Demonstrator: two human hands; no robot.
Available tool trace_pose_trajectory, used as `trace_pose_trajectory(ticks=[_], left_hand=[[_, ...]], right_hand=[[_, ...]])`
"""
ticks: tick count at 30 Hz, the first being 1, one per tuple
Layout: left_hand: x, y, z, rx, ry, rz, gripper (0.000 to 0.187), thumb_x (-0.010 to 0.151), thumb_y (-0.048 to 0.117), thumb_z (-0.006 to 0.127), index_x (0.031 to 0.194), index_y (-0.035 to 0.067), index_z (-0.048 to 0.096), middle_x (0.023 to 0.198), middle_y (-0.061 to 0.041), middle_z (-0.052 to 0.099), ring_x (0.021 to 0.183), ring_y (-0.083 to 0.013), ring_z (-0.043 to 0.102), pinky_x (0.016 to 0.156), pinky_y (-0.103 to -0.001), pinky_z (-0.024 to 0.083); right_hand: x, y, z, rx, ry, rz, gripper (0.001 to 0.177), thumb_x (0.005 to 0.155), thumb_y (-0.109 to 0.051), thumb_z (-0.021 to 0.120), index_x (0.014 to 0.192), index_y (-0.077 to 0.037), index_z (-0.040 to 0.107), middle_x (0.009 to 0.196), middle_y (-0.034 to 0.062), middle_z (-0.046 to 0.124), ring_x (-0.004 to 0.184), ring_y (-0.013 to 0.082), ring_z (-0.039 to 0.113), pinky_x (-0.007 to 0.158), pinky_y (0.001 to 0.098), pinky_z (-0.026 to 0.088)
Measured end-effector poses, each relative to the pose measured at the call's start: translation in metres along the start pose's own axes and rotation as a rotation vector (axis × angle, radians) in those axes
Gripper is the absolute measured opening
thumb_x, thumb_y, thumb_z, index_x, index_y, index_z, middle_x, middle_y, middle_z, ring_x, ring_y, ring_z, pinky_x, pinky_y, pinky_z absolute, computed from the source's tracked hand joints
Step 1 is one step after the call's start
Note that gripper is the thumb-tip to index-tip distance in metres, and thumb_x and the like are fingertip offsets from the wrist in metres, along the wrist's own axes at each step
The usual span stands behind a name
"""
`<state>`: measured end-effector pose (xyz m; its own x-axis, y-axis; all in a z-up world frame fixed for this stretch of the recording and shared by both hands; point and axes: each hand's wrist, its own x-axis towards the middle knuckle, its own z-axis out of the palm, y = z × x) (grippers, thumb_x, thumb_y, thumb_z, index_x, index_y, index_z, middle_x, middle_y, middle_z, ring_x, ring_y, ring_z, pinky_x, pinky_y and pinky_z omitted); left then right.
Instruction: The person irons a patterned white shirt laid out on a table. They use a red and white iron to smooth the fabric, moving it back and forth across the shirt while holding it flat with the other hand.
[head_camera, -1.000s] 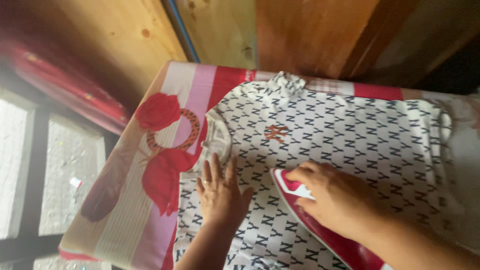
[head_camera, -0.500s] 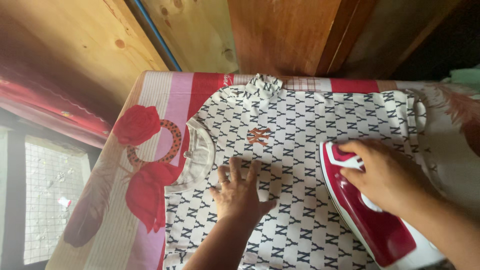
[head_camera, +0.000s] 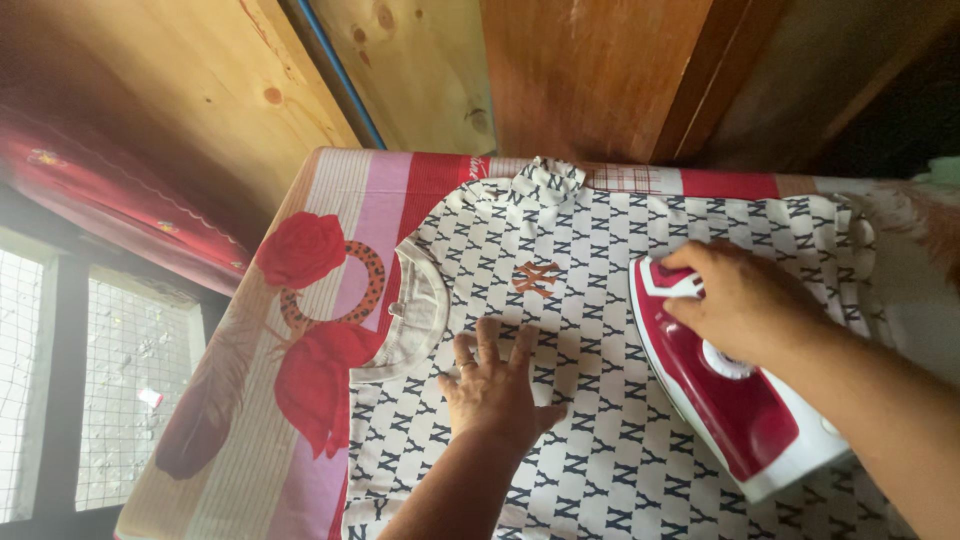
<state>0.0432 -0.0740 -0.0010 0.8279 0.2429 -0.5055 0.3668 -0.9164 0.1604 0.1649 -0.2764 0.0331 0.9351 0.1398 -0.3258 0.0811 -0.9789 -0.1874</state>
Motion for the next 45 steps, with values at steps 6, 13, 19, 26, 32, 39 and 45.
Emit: trace_pose_trajectory(ticks=[6,13,19,26,32,39,45], left_hand=[[0.006,-0.022,0.039,-0.055,0.269,0.167,0.088,0.088,0.052,0.066,0.161,0.034,0.021,0.172,-0.013,0.003,0.157,-0.0371,0.0,0.119,-0.056,0.004],[0.011,-0.045,0.064,0.001,0.4,0.183,0.079,0.092,0.053,0.051,0.16,0.021,0.025,0.17,-0.015,0.01,0.156,-0.0352,0.005,0.117,-0.056,0.002],[0.012,-0.048,0.068,0.005,0.55,0.252,0.081,0.089,0.048,0.055,0.157,0.013,0.03,0.168,-0.018,0.018,0.155,-0.0371,0.011,0.116,-0.058,0.007],[0.011,-0.045,0.062,-0.026,0.47,0.212,0.084,0.087,0.05,0.056,0.158,0.013,0.03,0.168,-0.017,0.017,0.155,-0.0367,0.011,0.116,-0.058,0.006],[0.009,-0.042,0.056,-0.024,0.418,0.185,0.086,0.085,0.05,0.057,0.158,0.014,0.029,0.169,-0.016,0.015,0.155,-0.036,0.008,0.117,-0.059,0.005],[0.009,-0.044,0.058,-0.029,0.47,0.215,0.084,0.087,0.051,0.056,0.158,0.013,0.03,0.168,-0.017,0.017,0.155,-0.0366,0.009,0.119,-0.061,0.005],[0.01,-0.044,0.058,-0.04,0.4,0.179,0.086,0.088,0.052,0.055,0.159,0.014,0.025,0.169,-0.014,0.013,0.156,-0.0344,0.007,0.116,-0.056,0.002]], right_hand=[[-0.04,0.02,0.03,0.138,0.109,-0.285,0.049,0.079,-0.026,0.078,0.125,-0.014,0.066,0.134,0.008,0.064,0.115,0.0259,0.063,0.097,0.0433,0.048],[-0.057,0.015,0.023,0.165,0.038,-0.207,0.048,0.082,-0.034,0.079,0.126,-0.018,0.066,0.122,0.0019,0.067,0.105,0.0229,0.069,0.094,0.038,0.054],[-0.01,-0.014,0.02,0.101,0.141,-0.394,0.045,0.079,-0.03,0.077,0.122,-0.018,0.068,0.121,0.0062,0.069,0.11,0.0297,0.065,0.096,0.0434,0.051],[0.049,-0.053,0.016,0.144,0.166,-0.618,0.04,0.079,-0.028,0.076,0.116,-0.015,0.069,0.123,0.0086,0.07,0.11,0.0315,0.067,0.094,0.0445,0.052],[0.062,-0.074,0.006,0.066,0.113,-0.561,0.042,0.08,-0.03,0.077,0.119,-0.017,0.068,0.124,0.0097,0.068,0.11,0.0321,0.066,0.093,0.046,0.052],[0.025,-0.062,0.003,0.037,-0.056,-0.409,0.047,0.086,-0.034,0.078,0.129,-0.022,0.063,0.131,0.0035,0.064,0.111,0.0237,0.067,0.097,0.0413,0.054],[-0.034,-0.019,0.026,0.02,-0.109,-0.467,0.047,0.086,-0.034,0.074,0.128,-0.019,0.062,0.135,-0.0016,0.062,0.116,0.0172,0.065,0.101,0.0334,0.053]])
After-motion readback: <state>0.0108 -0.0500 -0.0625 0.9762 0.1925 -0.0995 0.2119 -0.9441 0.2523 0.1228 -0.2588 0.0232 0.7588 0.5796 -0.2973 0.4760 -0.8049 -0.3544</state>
